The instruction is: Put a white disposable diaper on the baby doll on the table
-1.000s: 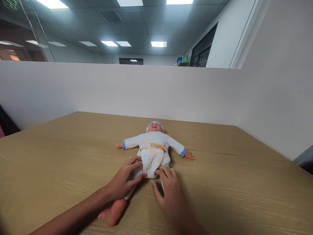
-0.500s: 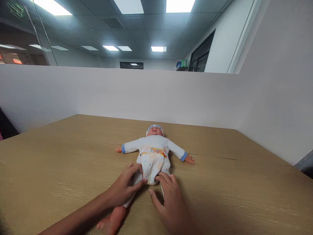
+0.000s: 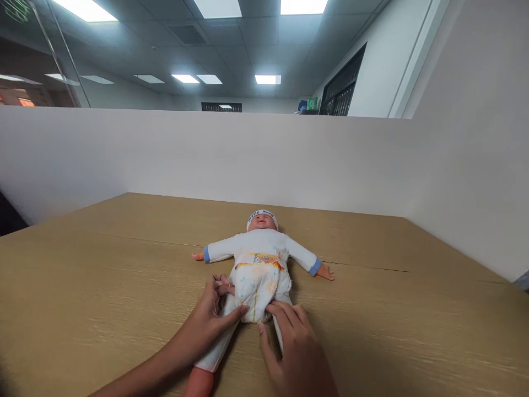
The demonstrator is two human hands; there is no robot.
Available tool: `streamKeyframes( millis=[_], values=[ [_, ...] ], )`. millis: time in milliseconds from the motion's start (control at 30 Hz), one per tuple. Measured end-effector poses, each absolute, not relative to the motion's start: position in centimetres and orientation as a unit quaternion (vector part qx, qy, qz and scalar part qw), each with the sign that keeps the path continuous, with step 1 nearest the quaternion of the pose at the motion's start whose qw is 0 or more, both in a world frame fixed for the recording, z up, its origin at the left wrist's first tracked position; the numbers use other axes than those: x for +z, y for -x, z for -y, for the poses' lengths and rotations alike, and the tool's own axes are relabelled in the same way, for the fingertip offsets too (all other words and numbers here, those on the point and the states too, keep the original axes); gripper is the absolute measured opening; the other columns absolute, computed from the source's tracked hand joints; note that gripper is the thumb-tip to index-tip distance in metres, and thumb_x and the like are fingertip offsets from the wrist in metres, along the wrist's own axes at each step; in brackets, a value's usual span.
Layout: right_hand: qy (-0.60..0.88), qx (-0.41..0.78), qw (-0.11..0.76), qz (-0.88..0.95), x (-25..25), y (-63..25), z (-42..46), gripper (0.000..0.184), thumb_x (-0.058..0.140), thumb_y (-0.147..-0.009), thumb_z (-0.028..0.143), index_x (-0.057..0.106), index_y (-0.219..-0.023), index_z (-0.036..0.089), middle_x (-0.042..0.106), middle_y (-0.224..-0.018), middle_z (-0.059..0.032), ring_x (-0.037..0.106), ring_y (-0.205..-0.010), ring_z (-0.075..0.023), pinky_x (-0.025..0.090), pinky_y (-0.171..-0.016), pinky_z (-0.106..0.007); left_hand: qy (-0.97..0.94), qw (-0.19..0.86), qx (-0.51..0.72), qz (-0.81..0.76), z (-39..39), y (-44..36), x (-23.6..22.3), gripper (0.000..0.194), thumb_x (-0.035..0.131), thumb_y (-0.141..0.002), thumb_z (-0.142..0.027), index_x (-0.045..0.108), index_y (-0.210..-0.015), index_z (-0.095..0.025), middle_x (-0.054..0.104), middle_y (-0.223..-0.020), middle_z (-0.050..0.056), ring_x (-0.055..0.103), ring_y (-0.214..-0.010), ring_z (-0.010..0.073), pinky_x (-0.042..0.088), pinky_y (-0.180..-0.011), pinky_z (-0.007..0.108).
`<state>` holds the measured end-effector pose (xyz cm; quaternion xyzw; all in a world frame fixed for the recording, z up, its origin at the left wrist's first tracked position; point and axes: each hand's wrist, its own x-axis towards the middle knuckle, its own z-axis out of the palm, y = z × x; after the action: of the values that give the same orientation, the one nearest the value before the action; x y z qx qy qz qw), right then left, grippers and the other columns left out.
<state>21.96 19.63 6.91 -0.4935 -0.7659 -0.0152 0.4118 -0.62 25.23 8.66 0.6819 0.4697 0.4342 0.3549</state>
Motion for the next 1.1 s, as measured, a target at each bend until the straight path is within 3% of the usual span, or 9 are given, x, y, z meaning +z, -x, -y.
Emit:
streamKeyframes(
  millis=[167,333,600,833,1100],
  values=[
    [0.485,0.001,0.402,0.777,7.3,-21.8,-19.5,0.027,0.059,-0.105,0.021,0.063,-0.131,0.027,0.074,-0.124,-0.0037,0.065,-0.112,-0.0261,0.056,-0.096,-0.042,-0.672,0.375,0.443,-0.46,-25.0,0.5,9.3,0.036,0.083,-0.087,-0.044,0.066,-0.11,-0.023,0.075,-0.113,0.009,0.069,-0.11,0.0287,0.053,-0.099,0.039],
    [0.493,-0.001,0.395,0.775,7.3,-21.5,-19.2,0.032,0.064,-0.1,0.023,0.066,-0.132,0.025,0.073,-0.132,-0.0062,0.066,-0.116,-0.0279,0.056,-0.1,-0.044,-0.665,0.4,0.42,-0.471,-25.2,0.7,9.9,0.04,0.084,-0.083,-0.044,0.069,-0.113,-0.021,0.076,-0.112,0.009,0.071,-0.108,0.0293,0.054,-0.1,0.04],
    [0.523,0.067,0.389,0.755,7.4,-20.9,-19.2,0.032,0.063,-0.099,0.025,0.066,-0.131,0.024,0.074,-0.128,-0.0077,0.063,-0.117,-0.0307,0.055,-0.101,-0.048,-0.7,0.414,0.353,-0.463,-25.6,0.6,10.4,0.042,0.078,-0.086,-0.06,0.075,-0.096,-0.019,0.075,-0.097,0.006,0.066,-0.098,0.03,0.054,-0.089,0.036],
    [0.546,0.139,0.396,0.725,8.2,-21.4,-19.7,0.012,0.058,-0.105,0.032,0.067,-0.109,0.025,0.072,-0.108,-0.0064,0.06,-0.102,-0.0283,0.053,-0.09,-0.044,-0.638,0.553,0.355,-0.401,-25.6,0.8,11.9,0.049,0.079,-0.087,-0.064,0.073,-0.107,-0.02,0.076,-0.111,0.007,0.065,-0.112,0.0312,0.053,-0.097,0.038],
    [0.538,0.154,0.386,0.734,7.9,-22.1,-19.4,0.017,0.06,-0.103,0.031,0.069,-0.116,0.027,0.073,-0.118,-0.0068,0.061,-0.116,-0.0293,0.055,-0.1,-0.044,-0.598,0.601,0.355,-0.393,-25.4,1.2,11.8,0.053,0.082,-0.086,-0.066,0.071,-0.11,-0.019,0.076,-0.114,0.009,0.067,-0.108,0.0289,0.053,-0.091,0.036]
  ],
)
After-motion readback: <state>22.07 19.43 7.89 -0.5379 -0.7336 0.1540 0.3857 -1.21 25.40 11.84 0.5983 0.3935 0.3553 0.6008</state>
